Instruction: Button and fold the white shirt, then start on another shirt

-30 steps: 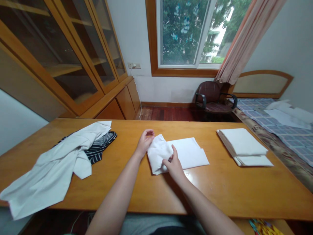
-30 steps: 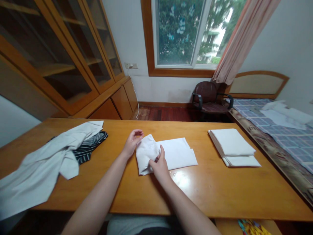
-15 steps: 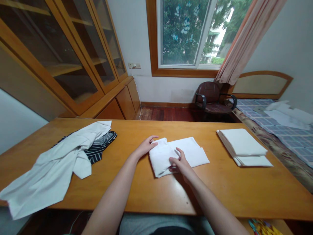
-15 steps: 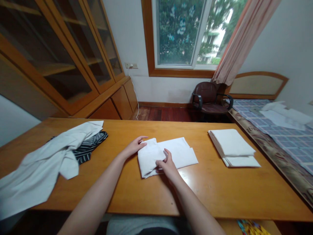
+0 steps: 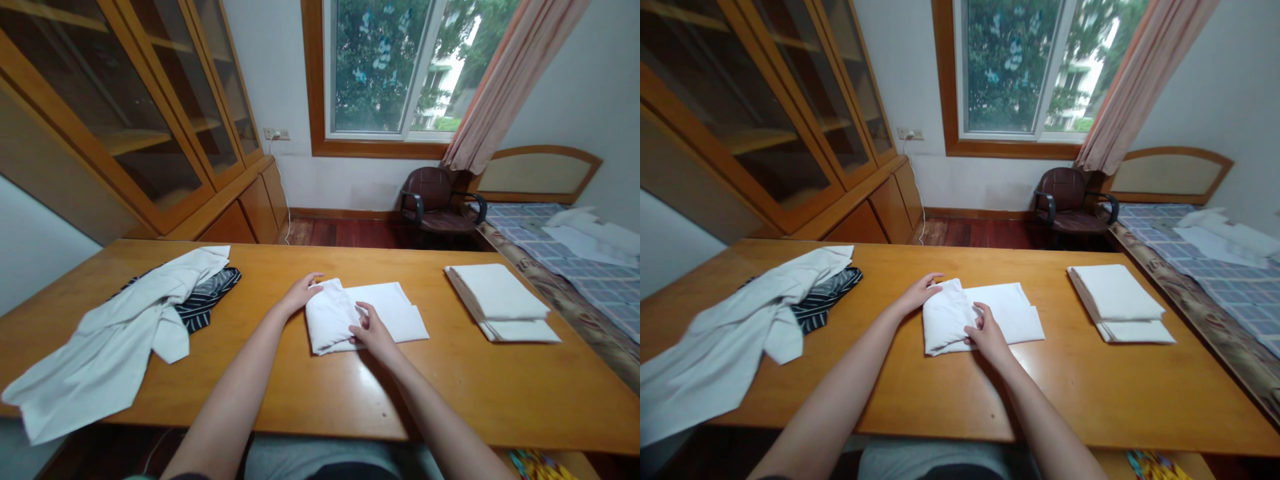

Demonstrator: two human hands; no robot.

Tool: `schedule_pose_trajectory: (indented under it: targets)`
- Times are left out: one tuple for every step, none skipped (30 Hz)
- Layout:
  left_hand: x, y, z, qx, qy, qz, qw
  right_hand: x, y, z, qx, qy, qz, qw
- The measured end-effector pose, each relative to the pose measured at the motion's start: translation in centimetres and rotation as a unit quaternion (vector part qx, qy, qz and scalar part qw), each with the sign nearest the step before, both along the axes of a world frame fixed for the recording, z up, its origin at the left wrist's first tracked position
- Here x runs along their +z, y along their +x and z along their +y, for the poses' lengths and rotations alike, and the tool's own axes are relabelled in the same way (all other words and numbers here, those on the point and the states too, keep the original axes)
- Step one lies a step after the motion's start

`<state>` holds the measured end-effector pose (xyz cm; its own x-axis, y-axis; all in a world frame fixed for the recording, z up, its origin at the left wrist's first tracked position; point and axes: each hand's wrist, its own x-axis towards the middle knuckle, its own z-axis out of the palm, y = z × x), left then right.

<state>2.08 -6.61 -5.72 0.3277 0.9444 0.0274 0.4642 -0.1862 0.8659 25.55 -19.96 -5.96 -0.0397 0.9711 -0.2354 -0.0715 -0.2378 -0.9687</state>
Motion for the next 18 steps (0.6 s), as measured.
schedule_pose_trajectory:
  targets:
    - [-0.1, 0.1, 0.1, -0.001, 0.01, 0.015, 1.0, -0.2, 0.2, 0.1, 0.012, 0.005, -0.024, 1.0]
    - [-0.1, 0.3, 0.1, -0.001, 0.018, 0.027, 0.999, -0.3, 0.4, 0.1, 0.024, 0.006, -0.045, 0.999]
    - [-0.1, 0.4, 0.1, 0.0, 0.024, 0.034, 0.999, -0.4, 0.5, 0.2, 0.037, 0.004, -0.058, 0.998]
    - [0.0, 0.5, 0.1, 0.001, 0.029, 0.037, 0.999, -0.4, 0.7, 0.2, 0.047, -0.001, -0.064, 0.997]
    - [0.1, 0.6, 0.0, 0.003, 0.032, 0.038, 0.999, -0.3, 0.8, 0.2, 0.054, -0.009, -0.064, 0.996]
    - [0.3, 0.7, -0.1, 0.006, 0.044, 0.041, 0.998, -0.2, 0.8, 0.2, 0.057, -0.016, -0.061, 0.996]
    - [0.6, 0.7, -0.4, 0.014, 0.066, 0.047, 0.997, 0.1, 0.9, 0.2, 0.059, -0.02, -0.059, 0.996]
    - [0.9, 0.8, -0.9, 0.024, 0.099, 0.057, 0.993, 0.4, 1.0, 0.2, 0.06, -0.022, -0.06, 0.996]
    - [1.2, 0.9, -1.5, 0.035, 0.138, 0.071, 0.987, 0.7, 1.1, 0.1, 0.062, -0.021, -0.065, 0.996]
    - [1.6, 1.1, -2.2, 0.043, 0.181, 0.088, 0.979, 1.1, 1.3, 0.1, 0.065, -0.018, -0.077, 0.995]
    - [1.9, 1.3, -3.1, 0.046, 0.218, 0.104, 0.969, 1.4, 1.5, 0.2, 0.071, -0.012, -0.095, 0.993]
    - [2.2, 1.6, -4.1, 0.039, 0.242, 0.118, 0.962, 1.8, 1.8, 0.3, 0.078, -0.002, -0.123, 0.989]
    - [2.3, 1.9, -5.2, 0.024, 0.258, 0.131, 0.957, 2.1, 2.1, 0.5, 0.084, 0.014, -0.159, 0.984]
    - [2.3, 2.2, -6.3, 0.011, 0.269, 0.144, 0.952, 2.4, 2.4, 0.8, 0.084, 0.035, -0.204, 0.975]
    - [2.3, 2.5, -7.4, 0.0, 0.276, 0.159, 0.948, 2.7, 2.7, 1.1, 0.077, 0.062, -0.251, 0.963]
    - [2.1, 2.8, -8.4, -0.009, 0.279, 0.178, 0.944, 3.0, 2.9, 1.5, 0.063, 0.094, -0.297, 0.948]
    - [1.8, 3.0, -9.3, -0.018, 0.276, 0.2, 0.94, 3.2, 3.0, 2.0, 0.047, 0.131, -0.335, 0.932]
    - [1.6, 3.2, -10.0, -0.034, 0.274, 0.221, 0.935, 3.4, 3.1, 2.5, 0.033, 0.17, -0.364, 0.915]
